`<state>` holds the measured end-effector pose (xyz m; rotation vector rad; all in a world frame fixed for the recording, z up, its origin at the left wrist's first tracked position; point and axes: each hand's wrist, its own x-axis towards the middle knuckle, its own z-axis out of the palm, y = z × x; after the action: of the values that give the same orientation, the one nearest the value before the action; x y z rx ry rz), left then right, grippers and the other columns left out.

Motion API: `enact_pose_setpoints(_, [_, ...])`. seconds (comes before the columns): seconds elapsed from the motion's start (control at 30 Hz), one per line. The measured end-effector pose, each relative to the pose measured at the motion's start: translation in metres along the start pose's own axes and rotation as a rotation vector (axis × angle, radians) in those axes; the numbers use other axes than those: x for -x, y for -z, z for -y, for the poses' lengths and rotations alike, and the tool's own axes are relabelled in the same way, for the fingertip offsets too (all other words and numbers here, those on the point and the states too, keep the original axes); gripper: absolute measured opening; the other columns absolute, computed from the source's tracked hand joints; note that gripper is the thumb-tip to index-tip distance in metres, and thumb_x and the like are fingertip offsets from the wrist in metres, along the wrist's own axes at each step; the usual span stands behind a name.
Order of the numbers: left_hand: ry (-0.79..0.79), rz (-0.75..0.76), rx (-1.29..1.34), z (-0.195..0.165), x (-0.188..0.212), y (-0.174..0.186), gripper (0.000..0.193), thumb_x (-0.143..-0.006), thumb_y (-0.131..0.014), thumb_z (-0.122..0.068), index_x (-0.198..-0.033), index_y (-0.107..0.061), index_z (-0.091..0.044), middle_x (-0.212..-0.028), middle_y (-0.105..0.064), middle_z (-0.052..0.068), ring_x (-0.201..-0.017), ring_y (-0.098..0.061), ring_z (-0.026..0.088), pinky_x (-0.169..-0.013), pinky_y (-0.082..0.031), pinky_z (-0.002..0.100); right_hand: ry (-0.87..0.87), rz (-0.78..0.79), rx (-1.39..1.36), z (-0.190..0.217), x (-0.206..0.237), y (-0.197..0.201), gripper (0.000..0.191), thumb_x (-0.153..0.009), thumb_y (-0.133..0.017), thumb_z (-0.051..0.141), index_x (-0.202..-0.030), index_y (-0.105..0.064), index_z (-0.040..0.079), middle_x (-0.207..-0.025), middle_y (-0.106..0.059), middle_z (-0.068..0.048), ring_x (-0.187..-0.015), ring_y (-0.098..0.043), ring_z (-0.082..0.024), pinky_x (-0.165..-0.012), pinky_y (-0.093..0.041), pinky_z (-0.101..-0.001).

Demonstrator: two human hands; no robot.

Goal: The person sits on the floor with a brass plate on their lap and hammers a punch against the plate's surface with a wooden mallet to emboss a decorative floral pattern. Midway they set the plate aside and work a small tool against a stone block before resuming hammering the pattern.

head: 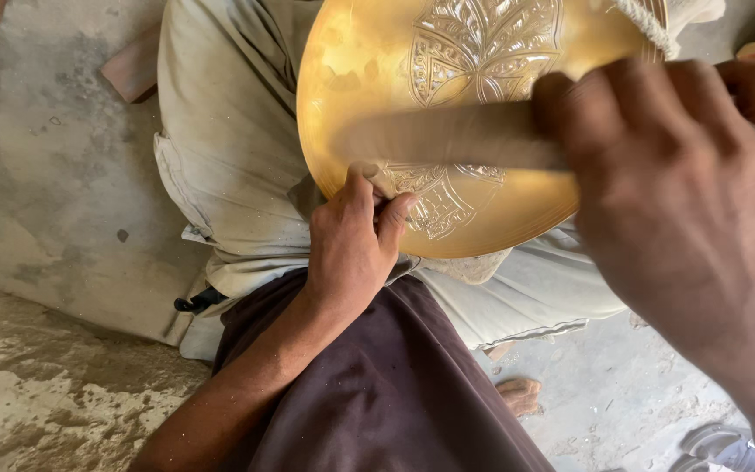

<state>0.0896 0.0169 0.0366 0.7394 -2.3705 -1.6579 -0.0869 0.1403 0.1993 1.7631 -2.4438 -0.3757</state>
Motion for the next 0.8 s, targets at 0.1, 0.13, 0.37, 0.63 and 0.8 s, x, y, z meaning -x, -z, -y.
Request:
enact_pose_setpoints(0.1, [-0.019, 0.005, -0.003, -0.005, -0.004, 0.002, 0.032, -0.098, -0.071, -0.018, -0.109, -0.054, 0.006, -0.074, -0.067, 0.012, -0.064, -0.073, 0.022, -0.053, -0.055, 0.036, -0.053, 0.012, -0.075, -0.003, 0.005, 0.003, 0.025, -0.101, -0.068, -0.005, -0.124, -0.071, 0.003, -0.107, -0.071, -0.012, -0.098, -0.068, -0.028, -0.091, -0.053, -0.0388])
enact_pose_setpoints(0.13, [-0.024, 0.025, -0.018, -0.006, -0.006, 0.002, 0.031, -0.098, -0.072, -0.018, -0.108, -0.054, 0.005, -0.073, -0.067, 0.012, -0.065, -0.072, 0.023, -0.055, -0.055, 0.037, -0.089, -0.002, -0.13, -0.004, 0.007, 0.002, 0.028, -0.1, -0.068, -0.009, -0.126, -0.069, 0.001, -0.109, -0.07, -0.014, -0.101, -0.068, -0.031, -0.093, -0.053, -0.0394])
enact_pose_setpoints(0.37, [-0.125, 0.07, -0.085, -0.007, -0.02, 0.003, 0.031, -0.096, -0.074, -0.018, -0.109, -0.054, 0.003, -0.078, -0.067, 0.016, -0.072, -0.07, 0.031, -0.064, -0.052, 0.044, -0.186, 0.072, -0.238, -0.014, 0.02, -0.016, 0.029, -0.095, -0.067, -0.012, -0.121, -0.069, 0.0, -0.111, -0.07, -0.017, -0.096, -0.068, -0.033, -0.093, -0.055, -0.0405])
enact_pose_setpoints(0.63, [-0.076, 0.05, -0.034, -0.008, -0.011, 0.003, 0.03, -0.095, -0.074, -0.015, -0.108, -0.055, 0.004, -0.078, -0.068, 0.015, -0.072, -0.07, 0.032, -0.064, -0.052, 0.044, -0.085, 0.012, -0.119, -0.013, 0.015, -0.025, 0.031, -0.098, -0.072, -0.005, -0.128, -0.07, 0.003, -0.11, -0.071, -0.012, -0.096, -0.07, -0.026, -0.091, -0.056, -0.0398])
enact_pose_setpoints(0.8, [-0.094, 0.009, -0.003, -0.005, -0.006, 0.0, 0.031, -0.096, -0.074, -0.014, -0.11, -0.054, 0.005, -0.079, -0.069, 0.014, -0.073, -0.07, 0.032, -0.065, -0.053, 0.043, -0.011, 0.055, -0.017, -0.012, 0.006, -0.021, 0.017, -0.097, -0.073, 0.003, -0.112, -0.075, 0.008, -0.095, -0.073, -0.008, -0.08, -0.071, -0.022, -0.084, -0.058, -0.0393])
